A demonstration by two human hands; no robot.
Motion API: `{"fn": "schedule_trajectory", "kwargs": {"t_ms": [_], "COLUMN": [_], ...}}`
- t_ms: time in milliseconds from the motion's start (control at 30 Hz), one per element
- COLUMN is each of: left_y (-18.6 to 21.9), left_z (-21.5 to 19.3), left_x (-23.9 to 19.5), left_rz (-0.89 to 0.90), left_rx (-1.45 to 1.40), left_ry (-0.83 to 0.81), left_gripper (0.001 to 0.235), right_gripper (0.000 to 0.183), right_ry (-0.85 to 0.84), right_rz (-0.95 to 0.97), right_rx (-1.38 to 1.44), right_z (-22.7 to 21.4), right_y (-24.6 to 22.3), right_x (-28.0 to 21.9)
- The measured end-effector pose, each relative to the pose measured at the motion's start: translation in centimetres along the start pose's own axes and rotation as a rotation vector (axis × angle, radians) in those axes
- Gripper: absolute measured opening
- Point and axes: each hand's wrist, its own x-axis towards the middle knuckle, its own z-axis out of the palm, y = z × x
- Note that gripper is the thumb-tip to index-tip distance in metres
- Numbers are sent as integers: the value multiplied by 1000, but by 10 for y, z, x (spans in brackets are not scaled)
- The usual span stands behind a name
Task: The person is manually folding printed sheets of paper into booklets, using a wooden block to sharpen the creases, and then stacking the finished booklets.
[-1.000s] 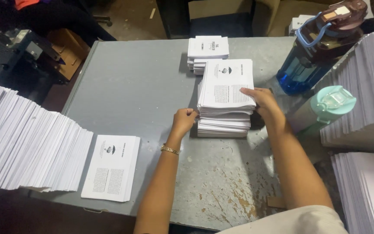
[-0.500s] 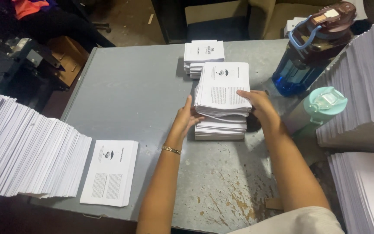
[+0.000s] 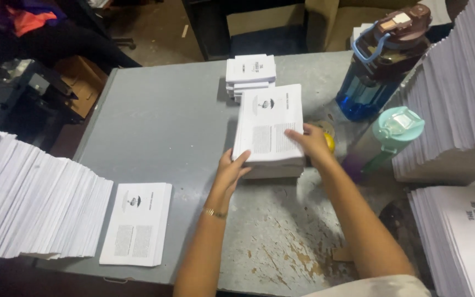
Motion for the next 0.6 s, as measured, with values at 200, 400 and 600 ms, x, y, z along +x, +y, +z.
{"fn": "schedule_trajectory", "kwargs": {"t_ms": [200, 400, 600], "left_y": [-89, -201, -232], "left_z": [-63, -108, -124], "left_x": [-105, -188, -226], "left_rz": [-207, -251, -286], "left_rx": [124, -107, -84], "left_ry": [168, 212, 15], "left_gripper": [83, 91, 90], "right_gripper": [63, 77, 73], "right_ry": [-132, -75, -209], "right_rz": [150, 49, -34], "right_rx": [-6, -398, -551], "right_z": [-2, 6, -9], "right_y": [8, 158, 191], "right_x": [-149, -219, -243]}}
